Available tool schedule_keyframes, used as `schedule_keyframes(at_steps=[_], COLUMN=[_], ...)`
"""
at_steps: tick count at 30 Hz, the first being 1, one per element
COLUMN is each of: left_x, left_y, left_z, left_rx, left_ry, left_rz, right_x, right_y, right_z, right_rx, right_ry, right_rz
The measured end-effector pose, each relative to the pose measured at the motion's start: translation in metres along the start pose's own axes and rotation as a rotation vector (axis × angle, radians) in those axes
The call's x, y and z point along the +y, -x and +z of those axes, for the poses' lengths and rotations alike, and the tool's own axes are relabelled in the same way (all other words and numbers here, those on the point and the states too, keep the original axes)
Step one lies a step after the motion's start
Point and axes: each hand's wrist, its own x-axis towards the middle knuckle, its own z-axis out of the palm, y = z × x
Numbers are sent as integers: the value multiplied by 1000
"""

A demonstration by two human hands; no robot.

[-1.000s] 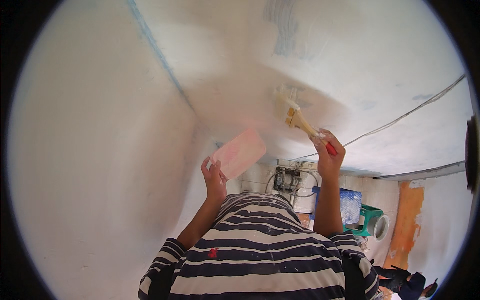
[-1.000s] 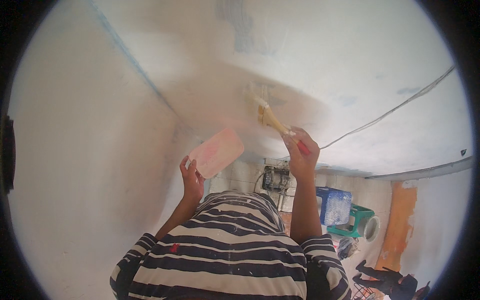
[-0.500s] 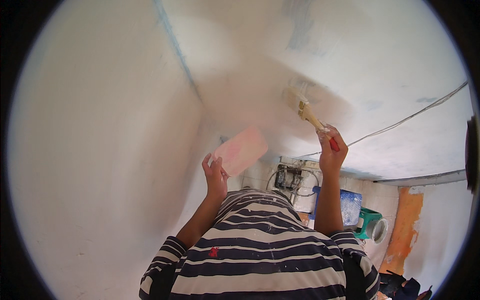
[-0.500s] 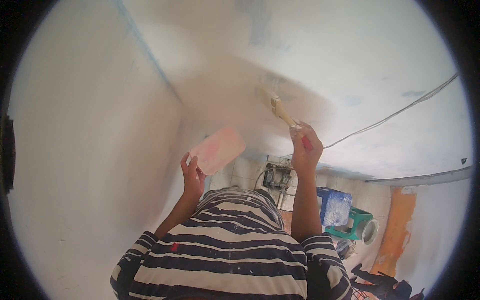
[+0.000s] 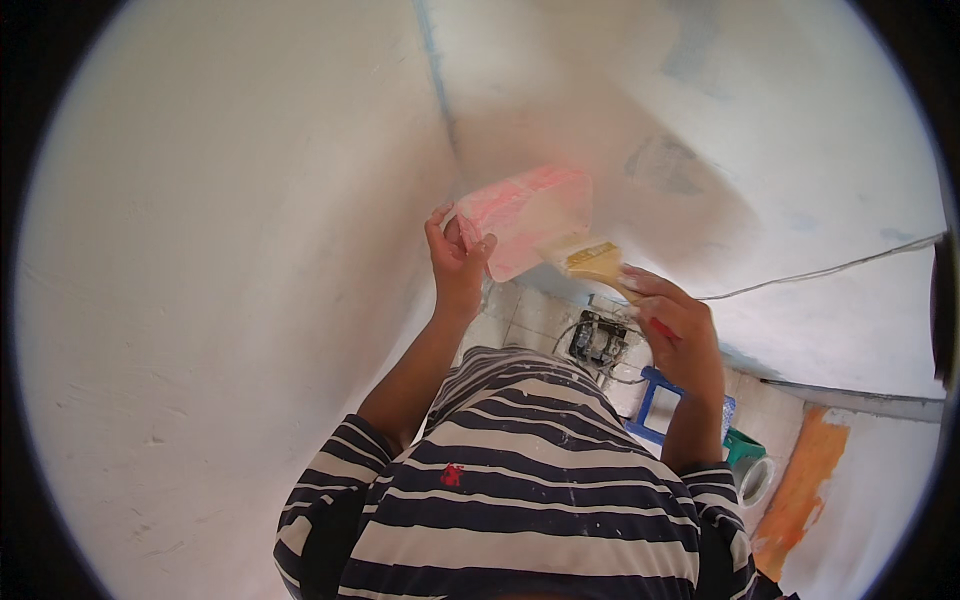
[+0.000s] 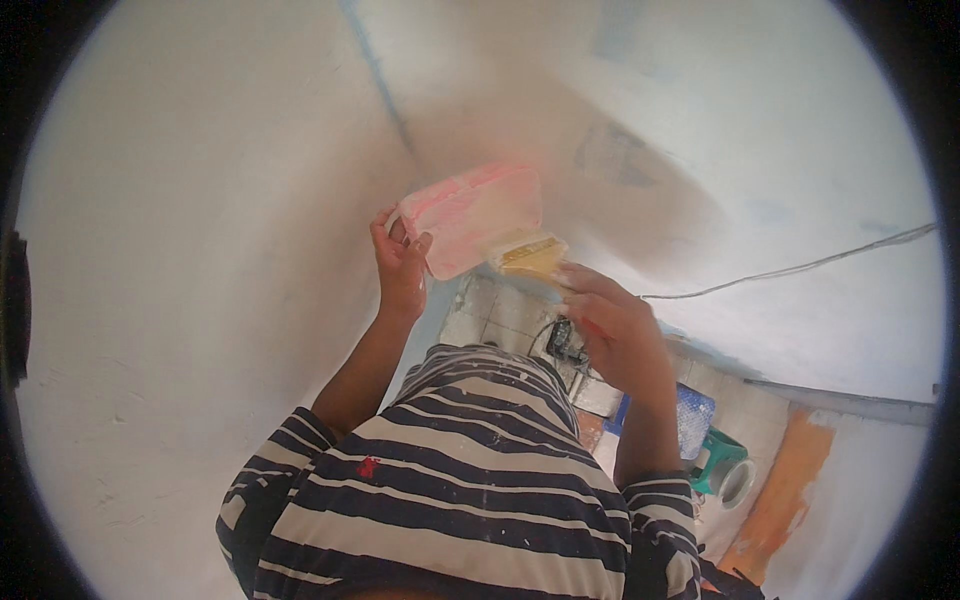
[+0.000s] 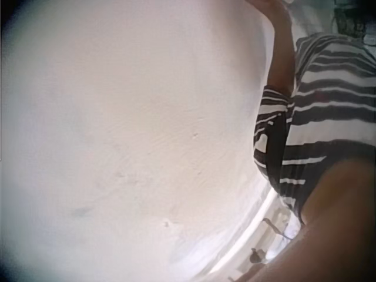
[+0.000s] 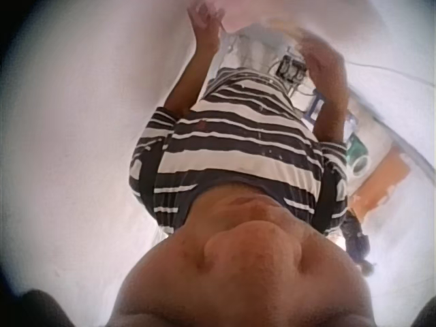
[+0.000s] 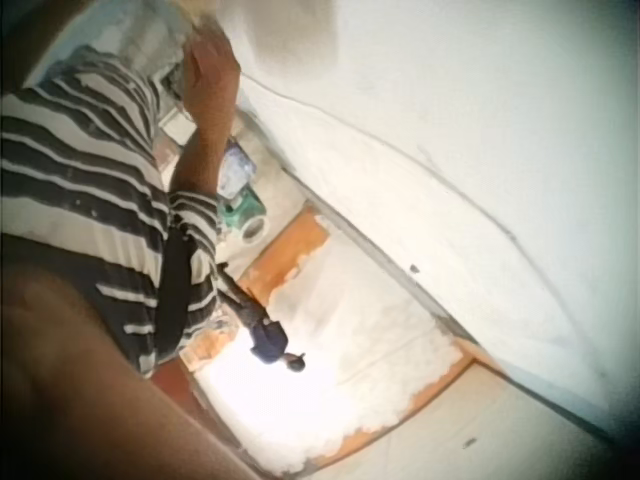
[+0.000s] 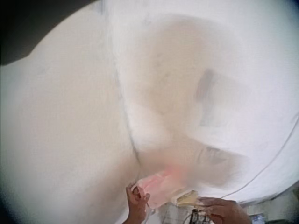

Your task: The person applies paint to a ceiling using a brush, frequently dipping the brush into a small container of paint held in the other hand.

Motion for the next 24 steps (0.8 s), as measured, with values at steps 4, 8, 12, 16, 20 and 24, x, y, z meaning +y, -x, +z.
schedule_keyframes(at_steps=[4, 8, 12, 16, 20, 24], left_x=[9, 11, 11, 16, 12, 13], left_y=[6, 19, 25, 31, 30, 32], left_z=[10, 28, 38, 39, 38, 35], left_rx=[-24, 26, 32, 9, -20, 27], left_ry=[-57, -122, -164, -229, -236, -91], left_rz=[73, 134, 213, 297, 388, 317], right_x=[-10, -12, -6, -10, 0, -4], right_y=[-19, -25, -26, -30, -30, -29], right_z=[27, 35, 43, 37, 34, 24], right_rx=[30, 7, 10, -24, -27, -56], right_ry=[137, 241, 235, 255, 280, 235], right_rz=[-54, -133, -138, -95, -107, -109])
